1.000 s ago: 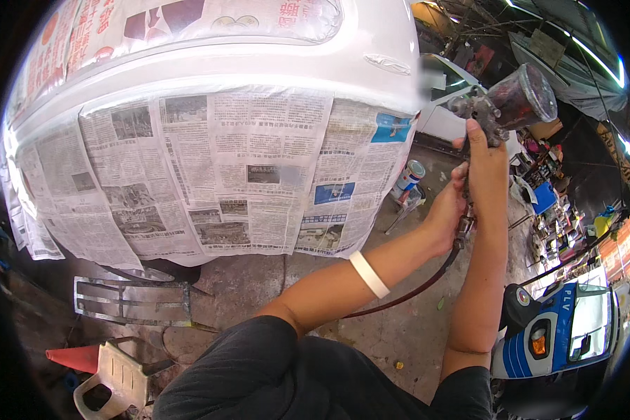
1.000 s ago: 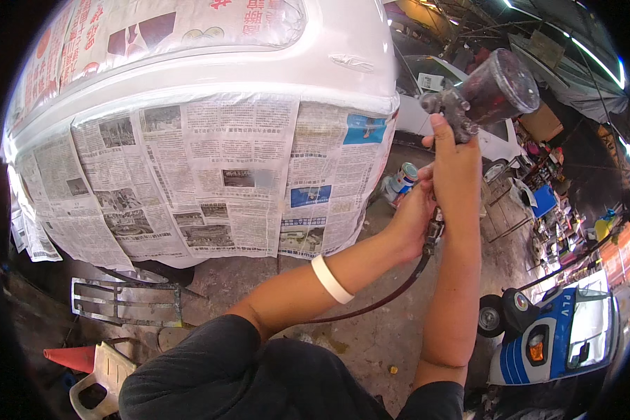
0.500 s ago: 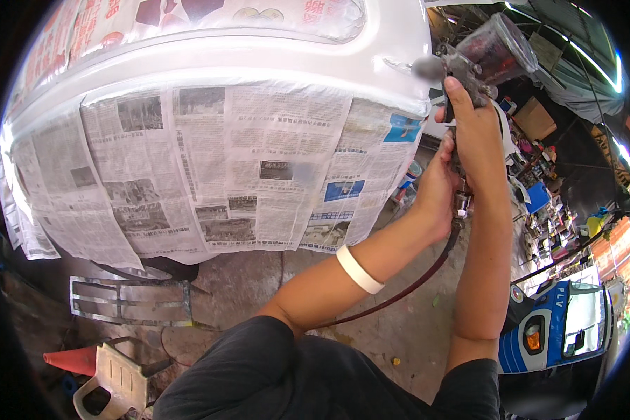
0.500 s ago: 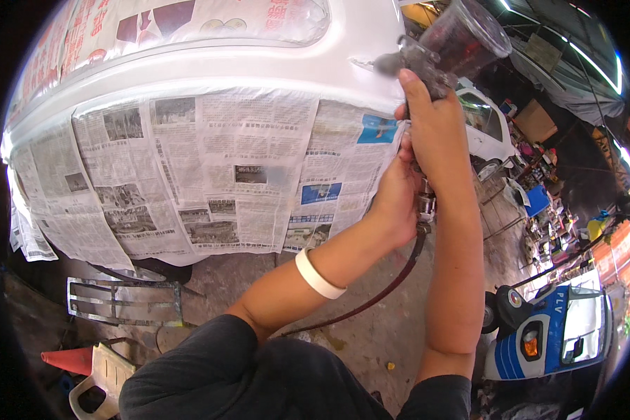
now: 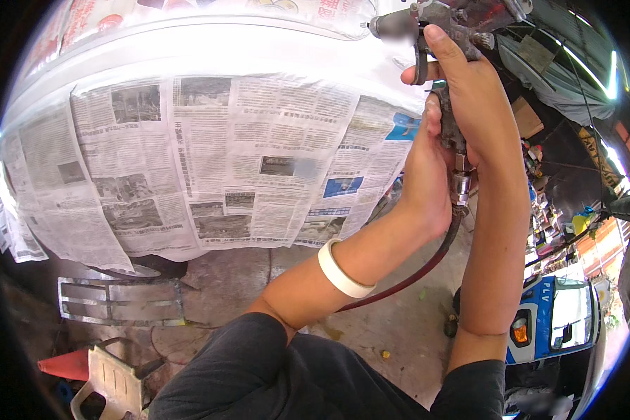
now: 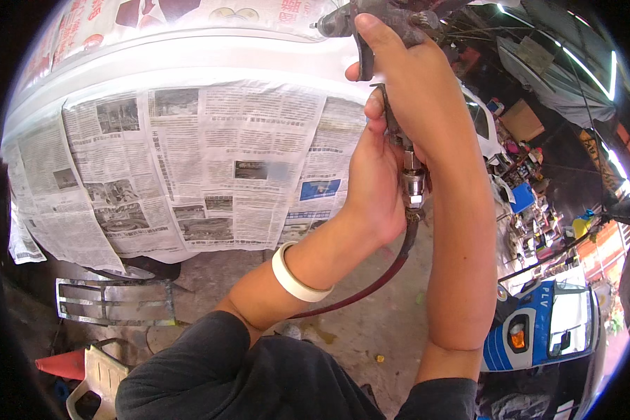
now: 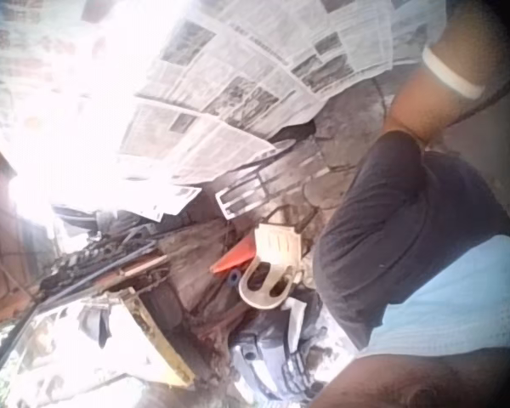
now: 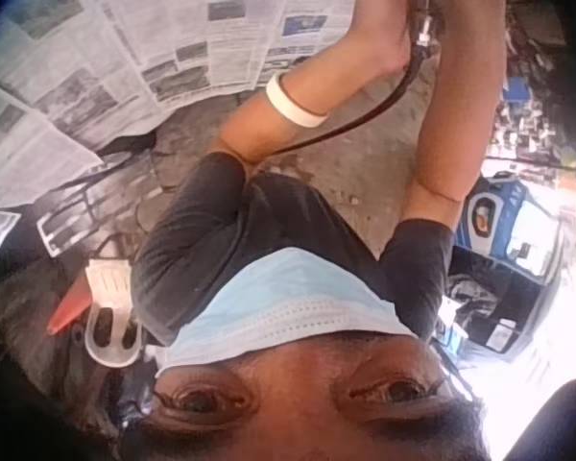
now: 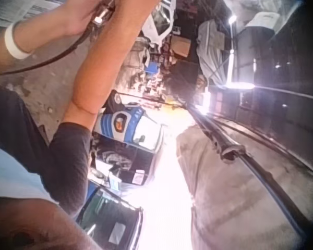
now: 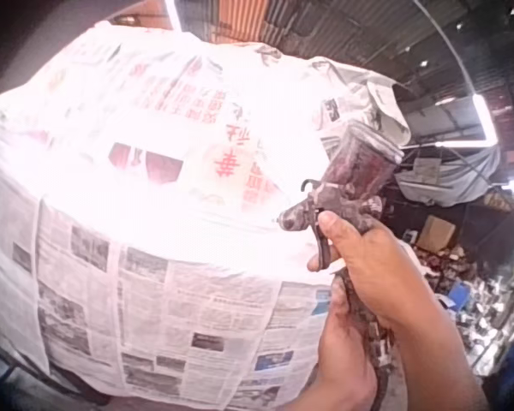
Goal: The person uses a spray gun to apply white paint to a car door that has been masked with newspapers and tape, then applies additional tape and peels back a section of the paper.
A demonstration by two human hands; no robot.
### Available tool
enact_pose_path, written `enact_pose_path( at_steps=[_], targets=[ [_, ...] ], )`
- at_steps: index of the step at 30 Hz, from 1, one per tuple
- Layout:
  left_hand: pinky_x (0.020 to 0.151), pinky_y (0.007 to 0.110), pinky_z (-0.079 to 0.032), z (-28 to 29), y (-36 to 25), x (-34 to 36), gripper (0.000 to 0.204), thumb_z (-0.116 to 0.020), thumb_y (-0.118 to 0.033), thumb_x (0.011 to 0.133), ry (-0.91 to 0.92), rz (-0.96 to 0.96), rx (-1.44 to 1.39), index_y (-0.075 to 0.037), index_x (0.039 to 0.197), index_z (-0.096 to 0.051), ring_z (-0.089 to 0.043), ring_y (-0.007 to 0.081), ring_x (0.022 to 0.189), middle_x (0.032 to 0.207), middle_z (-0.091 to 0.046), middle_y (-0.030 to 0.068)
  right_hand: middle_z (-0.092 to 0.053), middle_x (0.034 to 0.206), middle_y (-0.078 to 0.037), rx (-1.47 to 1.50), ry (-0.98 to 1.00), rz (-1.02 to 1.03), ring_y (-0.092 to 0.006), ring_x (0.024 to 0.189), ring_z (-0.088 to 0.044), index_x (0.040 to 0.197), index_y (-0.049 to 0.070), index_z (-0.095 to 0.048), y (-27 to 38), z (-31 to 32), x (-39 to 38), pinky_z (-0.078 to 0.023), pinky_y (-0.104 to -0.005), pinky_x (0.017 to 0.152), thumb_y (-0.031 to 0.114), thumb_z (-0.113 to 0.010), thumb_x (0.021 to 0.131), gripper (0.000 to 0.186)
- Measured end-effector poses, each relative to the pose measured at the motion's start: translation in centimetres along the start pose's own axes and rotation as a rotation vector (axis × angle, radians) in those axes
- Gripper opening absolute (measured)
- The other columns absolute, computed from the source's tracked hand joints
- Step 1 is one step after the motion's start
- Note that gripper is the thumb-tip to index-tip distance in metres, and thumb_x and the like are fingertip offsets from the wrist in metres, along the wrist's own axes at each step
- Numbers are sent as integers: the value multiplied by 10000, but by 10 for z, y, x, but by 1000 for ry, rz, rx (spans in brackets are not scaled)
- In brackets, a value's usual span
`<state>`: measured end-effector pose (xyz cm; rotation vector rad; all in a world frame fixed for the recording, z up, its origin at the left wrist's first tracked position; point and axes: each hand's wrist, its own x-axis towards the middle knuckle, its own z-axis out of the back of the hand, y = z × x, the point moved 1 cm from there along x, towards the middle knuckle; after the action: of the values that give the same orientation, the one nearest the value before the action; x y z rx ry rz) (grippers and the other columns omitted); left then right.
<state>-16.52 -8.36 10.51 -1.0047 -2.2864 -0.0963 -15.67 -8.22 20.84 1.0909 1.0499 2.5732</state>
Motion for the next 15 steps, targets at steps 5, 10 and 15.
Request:
enact_pose_path(
  at_steps=[5,10,15],
  targets=[
    [679,314,-552,-4,9,13,311,-251,-425,1104,-46,44,-83,-261,1253,-469,-650,111,971,1240,-593,-46,-647,744,-42,-67,-50,-18,-81,459,-472,1014,37,-637,-10,8,9,-387,-251,400,516,-625,955,483],
    [715,350,-544,4,36,29,334,-268,-487,1091,14,142,-14,-289,1262,-476,-646,154,1041,1268,-599,-35,-619,735,-36,-79,-133,-80,-88,457,-465,996,52,-620,-27,33,12,-377,-249,397,491,-633,957,440],
    [605,314,-451,8,58,51,353,-250,-498,1077,-70,281,13,-296,1210,-506,-617,135,854,1093,-646,-19,-624,740,-40,-101,-239,-144,-93,474,-502,1135,31,-594,-44,54,19,-407,-269,402,462,-645,945,474]
  ],
)
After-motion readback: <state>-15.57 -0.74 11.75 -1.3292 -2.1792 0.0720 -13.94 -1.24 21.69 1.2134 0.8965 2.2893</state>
